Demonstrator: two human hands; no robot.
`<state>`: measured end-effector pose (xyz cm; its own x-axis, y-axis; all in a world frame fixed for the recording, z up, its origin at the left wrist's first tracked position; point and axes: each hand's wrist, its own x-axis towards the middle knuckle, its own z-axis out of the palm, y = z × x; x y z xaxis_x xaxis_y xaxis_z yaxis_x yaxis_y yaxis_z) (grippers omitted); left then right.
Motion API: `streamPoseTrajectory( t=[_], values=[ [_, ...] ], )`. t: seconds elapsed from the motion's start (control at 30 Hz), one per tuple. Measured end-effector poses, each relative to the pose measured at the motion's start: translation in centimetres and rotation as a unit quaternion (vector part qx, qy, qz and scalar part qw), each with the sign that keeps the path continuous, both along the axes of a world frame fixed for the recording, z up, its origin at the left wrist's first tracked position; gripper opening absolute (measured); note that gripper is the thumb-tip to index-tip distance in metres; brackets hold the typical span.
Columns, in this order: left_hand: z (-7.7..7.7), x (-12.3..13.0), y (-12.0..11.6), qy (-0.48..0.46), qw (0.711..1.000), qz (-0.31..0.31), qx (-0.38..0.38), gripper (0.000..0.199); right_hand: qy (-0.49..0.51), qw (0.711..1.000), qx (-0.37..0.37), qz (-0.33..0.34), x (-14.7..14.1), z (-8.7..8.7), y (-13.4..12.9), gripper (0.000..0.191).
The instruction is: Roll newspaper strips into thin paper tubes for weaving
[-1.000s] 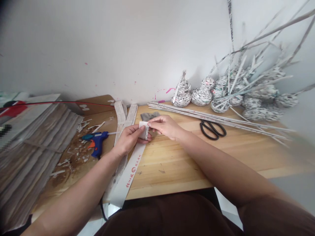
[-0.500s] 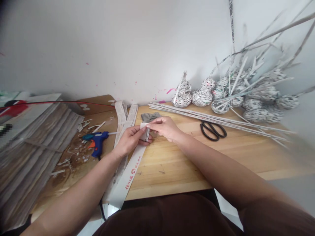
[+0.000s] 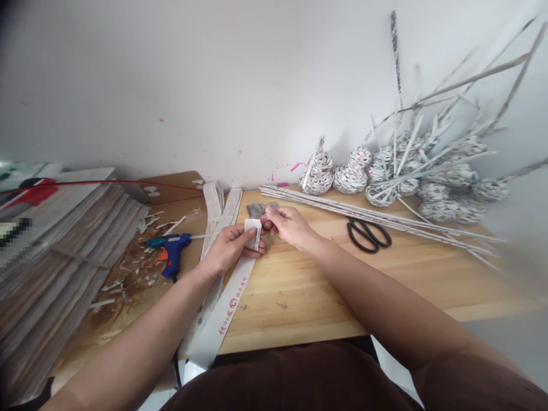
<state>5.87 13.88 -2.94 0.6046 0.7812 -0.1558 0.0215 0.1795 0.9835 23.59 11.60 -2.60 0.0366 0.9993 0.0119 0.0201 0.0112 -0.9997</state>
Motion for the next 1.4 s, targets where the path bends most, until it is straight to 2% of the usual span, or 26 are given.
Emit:
streamPoseTrajectory(
  t=[0.17, 0.23, 0.47, 0.8, 1.1, 1.4],
  values=[
    [-0.2, 0.0, 0.2, -0.014, 1.000, 0.004, -0.014, 0.040, -0.023, 0.995, -0.003, 0.097, 0.9, 0.7, -0.4, 0.051],
    [-0.1, 0.0, 0.2, -0.016, 1.000, 0.003, -0.010, 0.041, -0.011, 0.994, -0.008, 0.109, 0.9, 1.0, -0.6, 0.049],
    [-0.1, 0.0, 0.2, 0.004, 1.000, 0.003, 0.003, 0.043, -0.056, 0.997, -0.006, 0.058, 0.6, 0.6, -0.3, 0.038],
    [-0.3, 0.2, 0.1, 0.012, 1.000, -0.002, 0.007, 0.045, -0.081, 0.995, -0.010, 0.060, 0.7, 0.5, -0.2, 0.033],
    [-0.1, 0.1, 0.1, 0.020, 1.000, 0.001, 0.004, 0.043, 0.042, 0.996, -0.075, 0.024, 0.1, 0.5, -0.2, 0.032],
    [-0.3, 0.1, 0.0, 0.025, 0.999, 0.011, 0.016, 0.044, 0.053, 0.996, -0.067, -0.017, -0.4, -0.4, 0.0, 0.034]
  ],
)
